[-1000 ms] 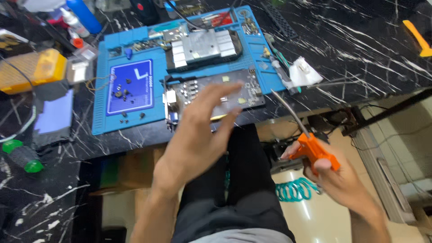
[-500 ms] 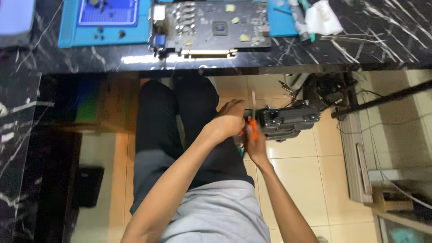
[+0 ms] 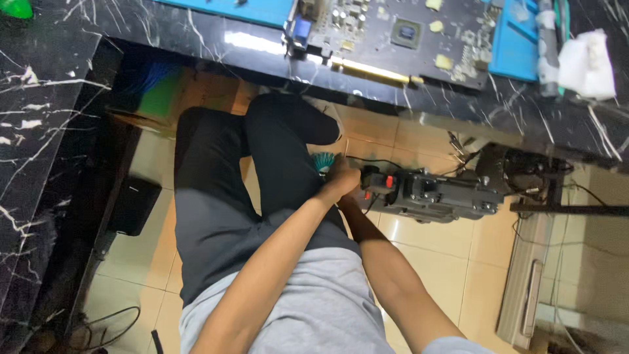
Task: The person cleans a graphics card and a metal heatsink using a brush and a screwdriver. They scrub the heatsink fins and the card surface, then use the screwdriver to scrape residue from the heatsink.
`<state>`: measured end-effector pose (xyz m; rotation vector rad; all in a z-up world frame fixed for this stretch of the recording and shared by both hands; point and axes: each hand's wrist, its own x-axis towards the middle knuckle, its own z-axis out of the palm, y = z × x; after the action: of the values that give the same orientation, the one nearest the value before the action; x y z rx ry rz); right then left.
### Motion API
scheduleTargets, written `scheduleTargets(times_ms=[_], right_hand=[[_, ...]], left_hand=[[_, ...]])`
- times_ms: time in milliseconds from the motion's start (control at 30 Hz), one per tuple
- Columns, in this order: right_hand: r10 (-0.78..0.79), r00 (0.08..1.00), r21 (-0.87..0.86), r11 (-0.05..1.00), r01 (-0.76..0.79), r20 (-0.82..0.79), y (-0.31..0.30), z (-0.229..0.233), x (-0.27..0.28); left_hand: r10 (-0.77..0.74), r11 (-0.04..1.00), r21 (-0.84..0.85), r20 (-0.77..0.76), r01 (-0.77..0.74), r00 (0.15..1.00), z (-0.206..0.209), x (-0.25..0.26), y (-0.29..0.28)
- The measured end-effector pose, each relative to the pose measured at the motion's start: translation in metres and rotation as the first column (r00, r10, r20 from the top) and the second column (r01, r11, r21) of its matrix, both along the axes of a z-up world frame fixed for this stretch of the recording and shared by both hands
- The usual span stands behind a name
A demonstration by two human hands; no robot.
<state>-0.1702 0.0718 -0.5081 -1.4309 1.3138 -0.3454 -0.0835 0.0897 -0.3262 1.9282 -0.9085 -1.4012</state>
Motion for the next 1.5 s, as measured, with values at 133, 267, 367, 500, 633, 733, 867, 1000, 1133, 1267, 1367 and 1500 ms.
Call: scheduleTargets(times_ms=[133,267,367,500,633,733,867,1000,1133,1267,1367,1500], right_hand=[[0.224,0.895,0.029,0.973,-0.231,-0.385,-0.031,0.015,0.016],[0.390,0.609,0.148,0.900,-0.410,-0.691,-0.037,0.036,0.022],[0.445,0.314,0.258,0.832,-0.492,-0.838,-0.052,0.042,0.020],[0.453,-0.127,0.448,0.726,-0.522,-0.882,-0.052,0.038,0.014],[0.491,-0.055,0.475,0.800,-0.367,-0.869,-0.049,0.044,0.020],[0.466,0.140,0.407,0.857,-0.316,-0.873,-0.052,0.035,0.007],[0.278,0.224,0.183,0.911,-0.369,-0.934,-0.055,0.030,-0.006],[0.166,0.347,0.061,0.954,-0.294,-0.923,-0.055,0.020,-0.016],[0.075,0.425,-0.005,0.983,-0.185,-0.902,-0.060,0.020,-0.020],[0.140,0.354,0.049,0.966,-0.252,-0.925,-0.041,0.028,-0.023],[0.223,0.233,0.106,0.898,-0.428,-0.947,-0.052,0.032,-0.027],[0.217,0.532,0.037,0.944,-0.328,-0.819,-0.079,0.037,-0.034]], left_hand=[[-0.136,0.989,0.062,0.022,0.134,0.991,-0.012,0.016,-0.008],[-0.179,0.983,0.054,0.110,0.174,0.978,-0.004,0.015,-0.009],[-0.212,0.977,0.046,0.159,0.207,0.964,0.001,0.014,-0.011],[-0.286,0.958,0.081,0.231,0.275,0.930,0.017,0.009,0.001],[-0.319,0.947,0.124,0.237,0.297,0.918,0.021,0.010,-0.004],[-0.294,0.955,0.108,0.197,0.277,0.935,0.022,0.009,0.000],[-0.290,0.956,0.090,0.172,0.278,0.941,0.026,0.012,0.006],[-0.290,0.956,0.102,0.168,0.276,0.942,0.023,0.009,0.001],[-0.319,0.947,0.018,0.160,0.321,0.934,0.012,0.009,0.003],[-0.350,0.937,0.087,0.197,0.339,0.916,-0.001,0.007,0.000],[-0.359,0.933,0.045,0.204,0.357,0.911,0.002,0.001,-0.004],[-0.415,0.896,-0.134,0.082,0.423,0.906,0.019,-0.017,0.012]])
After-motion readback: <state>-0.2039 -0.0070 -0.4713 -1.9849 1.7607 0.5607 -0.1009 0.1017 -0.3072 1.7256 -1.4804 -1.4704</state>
